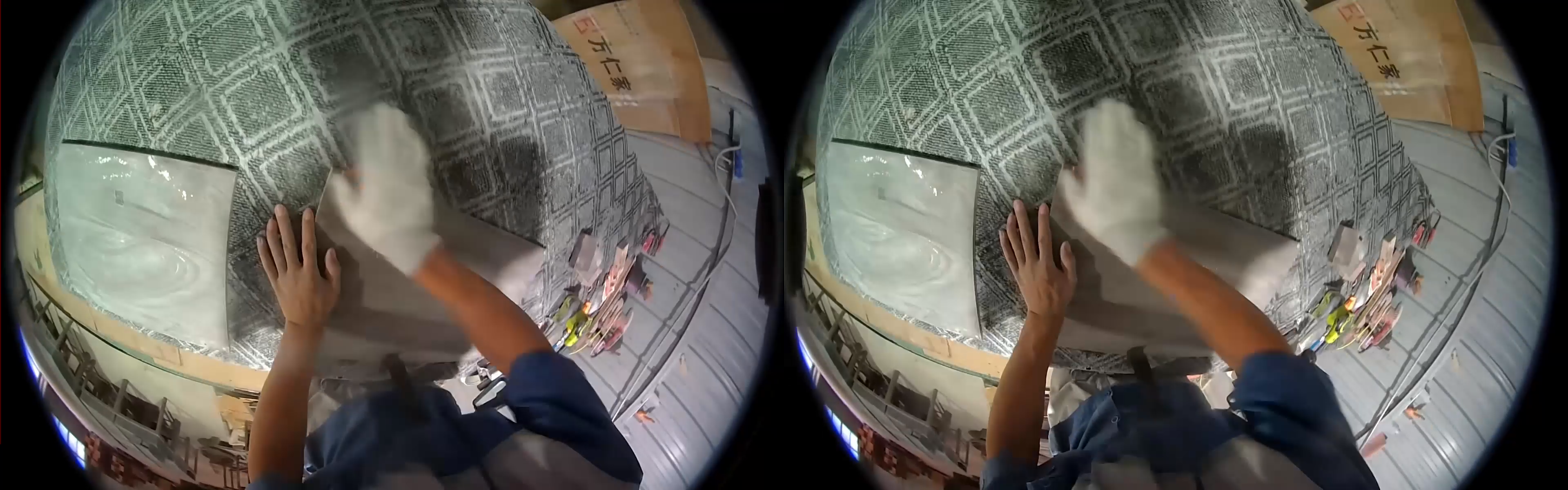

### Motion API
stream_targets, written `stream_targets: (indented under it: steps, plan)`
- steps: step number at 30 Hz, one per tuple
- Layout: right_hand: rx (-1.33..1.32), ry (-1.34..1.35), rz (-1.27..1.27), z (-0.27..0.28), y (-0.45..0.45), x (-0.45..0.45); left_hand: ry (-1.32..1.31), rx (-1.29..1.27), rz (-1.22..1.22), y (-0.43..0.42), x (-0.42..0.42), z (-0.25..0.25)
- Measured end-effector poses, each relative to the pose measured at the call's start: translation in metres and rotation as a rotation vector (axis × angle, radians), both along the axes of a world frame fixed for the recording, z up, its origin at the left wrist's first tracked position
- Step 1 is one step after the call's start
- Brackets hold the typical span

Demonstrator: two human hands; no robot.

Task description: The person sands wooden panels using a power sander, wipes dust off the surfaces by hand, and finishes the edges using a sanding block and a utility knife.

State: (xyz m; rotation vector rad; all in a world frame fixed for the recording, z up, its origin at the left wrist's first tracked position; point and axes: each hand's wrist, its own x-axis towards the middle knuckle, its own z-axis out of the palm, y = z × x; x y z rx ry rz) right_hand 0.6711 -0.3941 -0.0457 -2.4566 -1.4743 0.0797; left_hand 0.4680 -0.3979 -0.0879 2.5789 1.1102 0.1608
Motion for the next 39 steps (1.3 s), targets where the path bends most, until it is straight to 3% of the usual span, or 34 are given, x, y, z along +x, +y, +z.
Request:
stream_targets:
  steps: [2, 5, 6, 7, 8, 9, 10, 12, 15, 17, 18, 19, 20, 22, 24, 26, 29, 30, 31, 32, 34, 36, 37, 38, 39]
  plan:
    - [0.112, -0.01, 0.064, -0.007, 0.057, -0.032, 0.022, -0.024, 0.013, 0.001, 0.002, 0.008]
    - [0.174, 0.15, 0.088, 0.009, 0.02, -0.013, 0.023, 0.062, 0.04, -0.004, -0.001, 0.008]
    - [0.077, 0.086, 0.022, 0.015, -0.023, 0.001, 0.04, 0.048, 0.057, -0.005, -0.001, 0.011]
    - [0.061, -0.225, 0.002, 0.009, -0.087, 0.015, 0.035, 0.047, 0.065, -0.004, 0.001, 0.011]
    - [-0.219, 0.04, -0.101, 0.036, -0.131, 0.038, 0.039, 0.042, 0.077, -0.005, 0.0, 0.012]
    - [-0.09, 0.079, -0.182, 0.021, -0.21, 0.061, 0.045, 0.077, 0.083, -0.007, -0.001, 0.012]
    - [-0.171, -0.168, -0.176, 0.007, -0.286, 0.085, 0.042, 0.119, 0.076, -0.006, 0.002, 0.009]
    - [-0.168, -0.15, -0.366, -0.004, -0.336, 0.094, 0.029, 0.215, 0.074, -0.008, 0.007, 0.002]
    - [-0.048, -0.173, -0.194, 0.005, -0.218, 0.038, 0.034, 0.299, 0.037, -0.007, -0.002, -0.014]
    - [-0.08, 0.164, -0.197, 0.009, -0.146, 0.002, 0.031, 0.291, 0.026, -0.008, 0.001, -0.006]
    - [0.007, -0.037, -0.095, -0.007, -0.134, -0.02, 0.112, 0.322, 0.041, -0.017, -0.003, 0.0]
    - [0.194, -0.078, -0.069, -0.025, -0.139, -0.025, 0.049, 0.318, 0.077, -0.023, -0.007, 0.002]
    - [0.068, 0.153, -0.07, -0.003, -0.156, -0.015, 0.003, 0.297, 0.107, -0.036, -0.025, 0.004]
    - [-0.009, 0.319, -0.082, 0.025, -0.236, 0.027, 0.006, 0.234, 0.156, -0.051, -0.065, -0.007]
    - [-0.244, 0.246, -0.134, 0.045, -0.313, 0.061, 0.02, 0.156, 0.195, -0.066, -0.082, -0.01]
    - [-0.101, -0.128, -0.1, 0.012, -0.393, 0.075, 0.088, 0.229, 0.175, -0.067, -0.07, -0.011]
    - [-0.063, 0.031, -0.134, 0.023, -0.268, 0.038, 0.09, 0.209, 0.151, -0.064, -0.073, -0.017]
    - [-0.141, 0.173, -0.148, 0.018, -0.224, 0.022, 0.072, 0.218, 0.145, -0.063, -0.072, -0.016]
    - [0.02, 0.393, -0.035, 0.025, -0.19, 0.012, 0.066, 0.212, 0.127, -0.064, -0.07, -0.014]
    - [0.109, -0.097, -0.054, -0.022, -0.154, -0.028, 0.057, 0.222, 0.129, -0.065, -0.069, -0.012]
    - [0.099, 0.054, 0.047, -0.007, -0.132, -0.032, 0.035, 0.217, 0.152, -0.067, -0.066, -0.006]
    - [0.232, 0.052, 0.054, -0.02, -0.198, -0.008, 0.069, 0.18, 0.177, -0.067, -0.069, -0.006]
    - [-0.278, 0.202, -0.038, 0.044, -0.207, 0.011, 0.08, 0.142, 0.2, -0.066, -0.07, -0.007]
    - [-0.228, 0.191, -0.066, 0.043, -0.238, 0.023, 0.088, 0.126, 0.224, -0.067, -0.072, -0.005]
    - [-0.174, -0.009, -0.072, 0.029, -0.276, 0.024, 0.096, 0.106, 0.213, -0.066, -0.07, -0.003]
